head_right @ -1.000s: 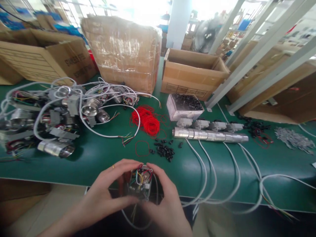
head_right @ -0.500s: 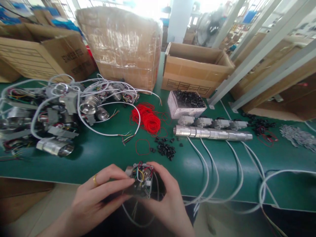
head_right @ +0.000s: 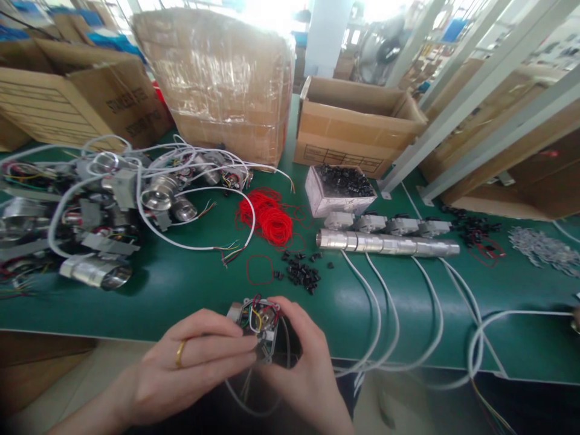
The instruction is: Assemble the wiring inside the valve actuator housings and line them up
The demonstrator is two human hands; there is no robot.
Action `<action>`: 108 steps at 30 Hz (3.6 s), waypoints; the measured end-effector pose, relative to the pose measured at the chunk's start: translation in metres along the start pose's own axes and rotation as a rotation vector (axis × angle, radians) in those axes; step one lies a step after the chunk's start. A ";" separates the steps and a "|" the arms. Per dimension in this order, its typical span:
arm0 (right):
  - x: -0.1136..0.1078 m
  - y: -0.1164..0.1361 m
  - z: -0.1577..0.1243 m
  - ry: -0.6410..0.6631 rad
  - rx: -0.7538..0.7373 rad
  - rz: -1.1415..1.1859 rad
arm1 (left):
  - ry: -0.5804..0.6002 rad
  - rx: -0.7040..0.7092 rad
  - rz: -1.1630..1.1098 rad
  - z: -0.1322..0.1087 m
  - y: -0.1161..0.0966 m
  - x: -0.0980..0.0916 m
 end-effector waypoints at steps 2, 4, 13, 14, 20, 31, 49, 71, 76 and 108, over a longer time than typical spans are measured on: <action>0.000 0.002 0.001 0.004 -0.010 -0.009 | 0.004 0.015 -0.025 0.001 0.004 -0.002; -0.001 0.005 0.003 -0.002 -0.027 -0.017 | -0.076 -0.055 -0.060 0.006 0.010 -0.006; -0.003 0.013 0.005 -0.009 -0.091 -0.061 | -0.256 -0.399 -0.287 0.024 0.034 0.005; -0.003 0.014 0.005 0.001 -0.093 -0.068 | -0.264 -0.394 -0.288 0.026 0.033 0.004; -0.003 0.018 0.007 0.026 -0.090 -0.099 | -0.190 -0.483 -0.189 0.044 0.030 0.006; -0.001 0.019 0.017 0.008 -0.066 -0.145 | -0.215 -0.103 -0.234 0.051 0.012 0.006; 0.023 0.037 0.097 0.497 -0.470 -0.785 | -0.373 -0.252 0.063 0.008 0.023 0.011; 0.002 0.025 0.117 0.302 -0.274 -0.483 | -0.216 -0.655 -0.169 -0.002 0.030 0.018; -0.024 0.031 0.111 0.314 0.069 -0.156 | -0.292 -0.754 -0.423 0.002 0.033 0.021; -0.060 0.074 0.027 0.173 0.100 -0.157 | -0.301 -0.694 -0.004 0.016 0.017 0.024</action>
Point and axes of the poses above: each hand's wrist, its own z-axis towards the middle knuckle, its own x-axis out of the palm, y = z × x, the point moved 7 cm from there along z, towards the middle knuckle, and after that the axes turned 6 degrees about -z, right-handed, at the moved point
